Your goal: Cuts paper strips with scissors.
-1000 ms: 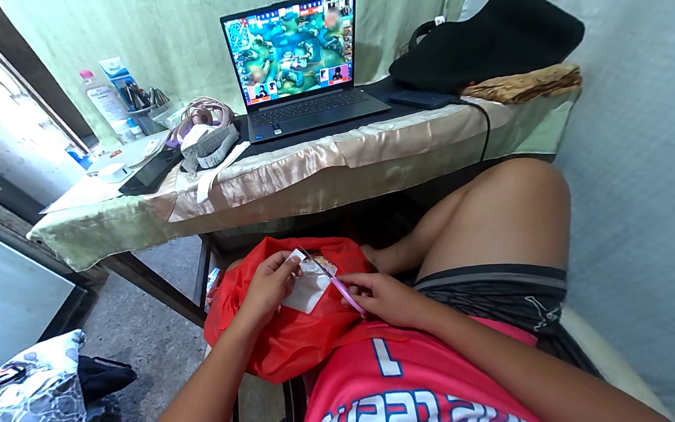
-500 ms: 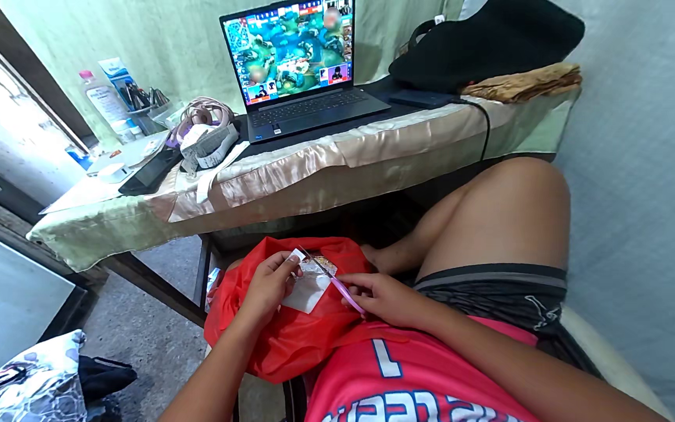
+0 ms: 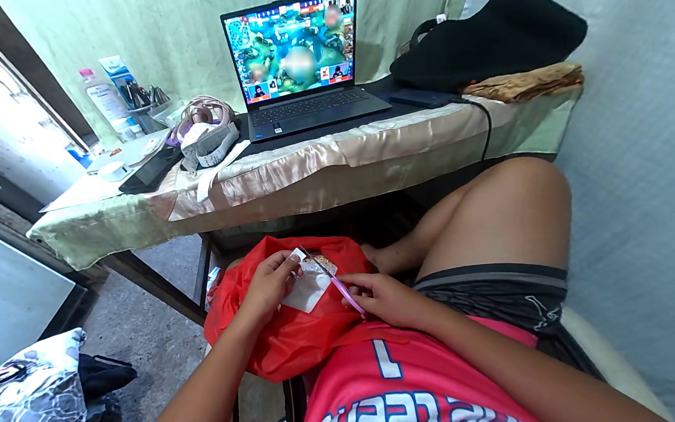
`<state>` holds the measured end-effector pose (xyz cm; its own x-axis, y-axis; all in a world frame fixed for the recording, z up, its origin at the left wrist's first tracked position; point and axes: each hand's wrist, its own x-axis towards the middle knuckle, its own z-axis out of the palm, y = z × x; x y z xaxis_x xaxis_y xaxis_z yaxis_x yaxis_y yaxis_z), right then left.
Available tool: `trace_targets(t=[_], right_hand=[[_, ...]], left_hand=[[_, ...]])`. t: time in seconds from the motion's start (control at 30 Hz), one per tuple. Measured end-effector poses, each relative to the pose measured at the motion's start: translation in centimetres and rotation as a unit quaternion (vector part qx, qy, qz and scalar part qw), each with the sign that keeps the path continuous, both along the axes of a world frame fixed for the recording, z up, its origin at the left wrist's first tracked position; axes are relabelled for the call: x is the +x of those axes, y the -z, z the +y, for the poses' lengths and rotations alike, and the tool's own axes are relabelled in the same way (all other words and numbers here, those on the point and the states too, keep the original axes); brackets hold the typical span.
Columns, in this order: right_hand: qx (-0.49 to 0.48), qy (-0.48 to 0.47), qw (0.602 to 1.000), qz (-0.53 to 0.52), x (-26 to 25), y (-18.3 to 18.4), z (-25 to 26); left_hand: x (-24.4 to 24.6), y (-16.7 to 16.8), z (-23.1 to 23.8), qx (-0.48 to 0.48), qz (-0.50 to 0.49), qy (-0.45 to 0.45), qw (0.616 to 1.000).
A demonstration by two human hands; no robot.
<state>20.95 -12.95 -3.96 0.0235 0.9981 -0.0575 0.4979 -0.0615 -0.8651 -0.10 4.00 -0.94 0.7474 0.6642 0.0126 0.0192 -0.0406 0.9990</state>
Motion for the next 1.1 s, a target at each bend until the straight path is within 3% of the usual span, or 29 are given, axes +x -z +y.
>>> trace_targets(t=[1.1], right_hand=[[0.000,-0.002,1.000,0.001,0.01,-0.23,-0.01]], left_hand=[[0.07,0.05,0.10,0.006,0.011,-0.006,1.000]])
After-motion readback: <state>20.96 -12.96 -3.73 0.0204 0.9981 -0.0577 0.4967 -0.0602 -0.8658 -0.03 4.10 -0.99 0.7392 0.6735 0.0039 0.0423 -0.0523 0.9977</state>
